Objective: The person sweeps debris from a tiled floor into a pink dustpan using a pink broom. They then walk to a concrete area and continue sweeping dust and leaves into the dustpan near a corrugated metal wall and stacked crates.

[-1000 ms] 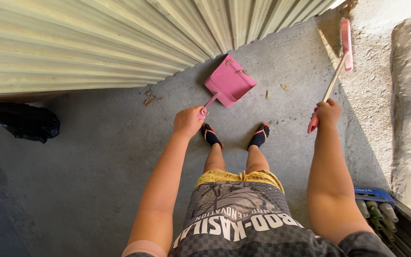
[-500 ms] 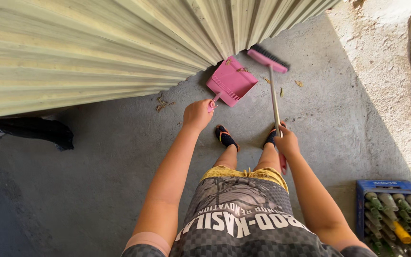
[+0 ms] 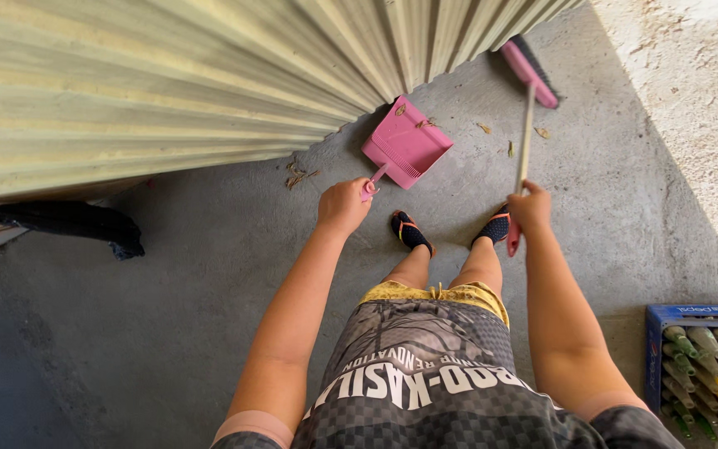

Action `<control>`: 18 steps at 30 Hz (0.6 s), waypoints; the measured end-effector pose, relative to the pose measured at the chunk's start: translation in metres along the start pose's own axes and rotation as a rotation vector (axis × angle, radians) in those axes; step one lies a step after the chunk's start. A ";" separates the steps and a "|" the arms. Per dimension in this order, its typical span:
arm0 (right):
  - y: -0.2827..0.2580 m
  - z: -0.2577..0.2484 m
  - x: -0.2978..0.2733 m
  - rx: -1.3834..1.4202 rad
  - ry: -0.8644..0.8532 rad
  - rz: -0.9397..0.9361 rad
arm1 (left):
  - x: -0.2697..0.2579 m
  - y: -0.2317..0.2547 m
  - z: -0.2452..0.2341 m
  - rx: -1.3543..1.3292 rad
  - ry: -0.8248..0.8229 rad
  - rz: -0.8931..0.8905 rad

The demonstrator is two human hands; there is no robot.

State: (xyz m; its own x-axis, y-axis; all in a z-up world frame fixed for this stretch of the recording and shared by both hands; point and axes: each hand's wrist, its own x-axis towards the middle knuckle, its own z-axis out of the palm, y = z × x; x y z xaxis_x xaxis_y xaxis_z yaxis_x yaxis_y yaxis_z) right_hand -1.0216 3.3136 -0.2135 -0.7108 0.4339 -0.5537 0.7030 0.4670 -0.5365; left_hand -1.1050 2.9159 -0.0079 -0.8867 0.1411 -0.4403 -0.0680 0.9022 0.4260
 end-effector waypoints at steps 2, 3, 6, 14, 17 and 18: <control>-0.008 0.026 -0.017 -0.070 -0.055 -0.055 | -0.009 -0.010 -0.003 -0.003 -0.001 -0.001; -0.009 0.041 -0.040 -0.093 -0.092 -0.071 | -0.012 -0.014 -0.003 -0.006 0.000 0.000; 0.002 0.052 -0.108 -0.093 -0.181 -0.221 | -0.016 -0.020 0.002 -0.008 0.002 0.005; 0.013 -0.042 -0.205 0.320 -0.367 0.298 | -0.022 -0.026 0.002 -0.015 -0.008 0.029; 0.044 -0.038 -0.184 0.191 -0.144 0.161 | -0.037 -0.026 0.001 -0.008 -0.028 0.031; 0.057 -0.038 -0.170 0.187 -0.083 0.145 | -0.043 -0.025 0.001 -0.005 -0.034 0.034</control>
State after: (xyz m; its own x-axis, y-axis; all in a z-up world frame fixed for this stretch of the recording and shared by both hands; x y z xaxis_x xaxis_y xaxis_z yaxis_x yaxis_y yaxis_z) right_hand -0.8623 3.2956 -0.1259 -0.6026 0.4180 -0.6798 0.7957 0.2501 -0.5516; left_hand -1.0647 2.8879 -0.0008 -0.8722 0.1853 -0.4527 -0.0408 0.8946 0.4450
